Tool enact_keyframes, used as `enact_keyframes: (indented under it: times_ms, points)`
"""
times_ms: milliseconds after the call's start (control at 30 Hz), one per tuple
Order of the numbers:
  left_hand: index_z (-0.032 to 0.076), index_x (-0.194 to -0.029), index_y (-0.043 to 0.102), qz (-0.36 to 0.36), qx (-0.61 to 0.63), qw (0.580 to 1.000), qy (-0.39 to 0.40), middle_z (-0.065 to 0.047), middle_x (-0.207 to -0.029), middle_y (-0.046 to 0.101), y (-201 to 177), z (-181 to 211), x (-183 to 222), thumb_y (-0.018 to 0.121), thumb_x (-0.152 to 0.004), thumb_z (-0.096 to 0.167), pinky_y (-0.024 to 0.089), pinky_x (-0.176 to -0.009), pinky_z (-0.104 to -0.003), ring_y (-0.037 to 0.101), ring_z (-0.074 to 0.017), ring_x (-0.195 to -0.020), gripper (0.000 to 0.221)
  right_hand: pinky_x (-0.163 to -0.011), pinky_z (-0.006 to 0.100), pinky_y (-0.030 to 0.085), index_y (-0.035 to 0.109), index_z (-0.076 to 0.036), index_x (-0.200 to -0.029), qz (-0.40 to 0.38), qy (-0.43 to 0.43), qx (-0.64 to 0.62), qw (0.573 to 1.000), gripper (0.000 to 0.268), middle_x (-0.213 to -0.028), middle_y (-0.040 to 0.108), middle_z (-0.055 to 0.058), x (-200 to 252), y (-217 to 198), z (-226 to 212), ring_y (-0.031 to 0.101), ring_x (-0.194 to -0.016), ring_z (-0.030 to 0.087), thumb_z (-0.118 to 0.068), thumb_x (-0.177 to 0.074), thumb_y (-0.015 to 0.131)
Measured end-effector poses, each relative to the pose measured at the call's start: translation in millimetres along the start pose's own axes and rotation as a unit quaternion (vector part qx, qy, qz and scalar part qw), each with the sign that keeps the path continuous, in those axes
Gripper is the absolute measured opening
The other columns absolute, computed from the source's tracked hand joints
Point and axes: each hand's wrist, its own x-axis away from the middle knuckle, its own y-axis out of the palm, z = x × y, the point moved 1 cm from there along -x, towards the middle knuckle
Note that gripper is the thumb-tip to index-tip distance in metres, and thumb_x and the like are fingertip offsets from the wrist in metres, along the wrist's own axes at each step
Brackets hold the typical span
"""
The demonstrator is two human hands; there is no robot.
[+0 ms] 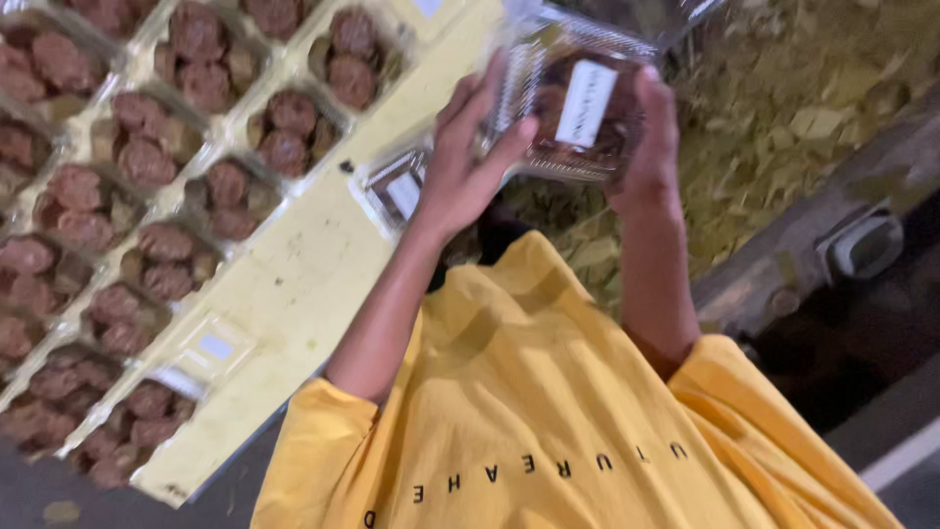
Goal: The person packs round, dark food items into clear plastic containers labeled 'GALAPONG' on a yellow table. They repeatedly pick up the food items, place them into the containers, and then move the filled containers to a metal surface to the right.
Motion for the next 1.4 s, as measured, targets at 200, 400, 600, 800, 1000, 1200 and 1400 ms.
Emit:
enact_keyframes:
  times_ms: [200,400,600,800,1000,1200,1400]
  points:
    - [0.003,-0.134,0.064,-0.143,0.14,0.978,0.066,-0.01,-0.124,0.074,77.5,16.1,-198.0,0.065,-0.096,0.055,0.051,-0.106,-0.034,0.068,-0.0188,-0.119,0.065,-0.125,0.05,0.051,0.03,-0.012,-0.166,-0.078,-0.152,-0.195,0.966,0.08,-0.165,0.047,0.015,-88.6,-88.6,-48.6,0.053,-0.152,0.035,-0.059,-0.105,0.052]
    - [0.006,-0.121,0.072,-0.155,0.103,0.982,0.007,-0.006,-0.114,0.075,99.9,14.9,-253.1,0.063,-0.091,0.056,0.051,-0.095,-0.032,0.068,-0.0138,-0.107,0.059,-0.113,0.055,0.053,0.012,-0.017,-0.162,-0.018,-0.117,-0.129,0.985,0.083,-0.161,0.04,0.019,-118.6,-109.8,-61.2,0.053,-0.147,0.037,-0.064,-0.1,0.043]
    - [0.012,-0.127,0.07,-0.156,0.082,0.984,-0.021,-0.003,-0.116,0.075,108.4,16.5,-270.2,0.065,-0.088,0.055,0.048,-0.095,-0.031,0.067,-0.0125,-0.11,0.059,-0.115,0.051,0.056,0.019,-0.009,-0.164,-0.048,-0.09,-0.204,0.974,0.084,-0.158,0.048,0.023,-110.9,-110.3,-67.3,0.06,-0.142,0.037,-0.06,-0.104,0.048]
    - [0.006,-0.128,0.074,-0.163,0.095,0.982,0.005,-0.013,-0.122,0.077,115.9,18.5,-268.6,0.062,-0.096,0.054,0.051,-0.105,-0.035,0.068,-0.0225,-0.117,0.058,-0.097,0.042,0.063,0.018,-0.004,-0.167,-0.041,-0.084,-0.179,0.979,0.092,-0.151,0.056,0.025,-114.3,-115.1,-68.7,0.066,-0.132,0.036,-0.061,-0.105,0.054]
    - [0.011,-0.154,0.053,-0.069,0.047,0.99,0.115,-0.016,-0.157,0.053,118.8,12.8,-245.4,0.059,-0.104,0.056,0.037,-0.122,-0.037,0.049,-0.0274,-0.147,0.067,-0.089,0.039,0.065,0.0,-0.029,-0.164,-0.007,-0.14,-0.131,0.981,0.089,-0.159,0.044,0.021,-113.8,-115.5,-63.3,0.064,-0.13,0.032,-0.06,-0.102,0.055]
    - [0.014,-0.167,0.029,0.061,0.257,0.964,-0.031,-0.016,-0.174,0.031,131.2,-58.2,-246.2,0.037,-0.103,0.073,0.021,-0.13,-0.051,0.027,-0.0338,-0.162,0.087,-0.113,0.071,0.033,0.007,-0.03,-0.165,0.145,-0.074,-0.145,0.976,0.092,-0.163,0.021,0.015,-127.4,-132.5,-42.6,0.04,-0.138,0.035,-0.07,-0.092,0.044]
    - [0.024,-0.165,-0.002,0.029,0.232,0.955,-0.184,-0.006,-0.174,0.0,156.0,-128.7,-200.3,0.025,-0.088,0.08,0.007,-0.116,-0.066,0.009,-0.0324,-0.157,0.098,-0.108,0.061,0.043,0.019,-0.021,-0.163,0.226,-0.058,-0.167,0.958,0.093,-0.137,0.041,0.02,-111.9,-196.8,-8.2,0.049,-0.122,0.038,-0.07,-0.092,0.054]
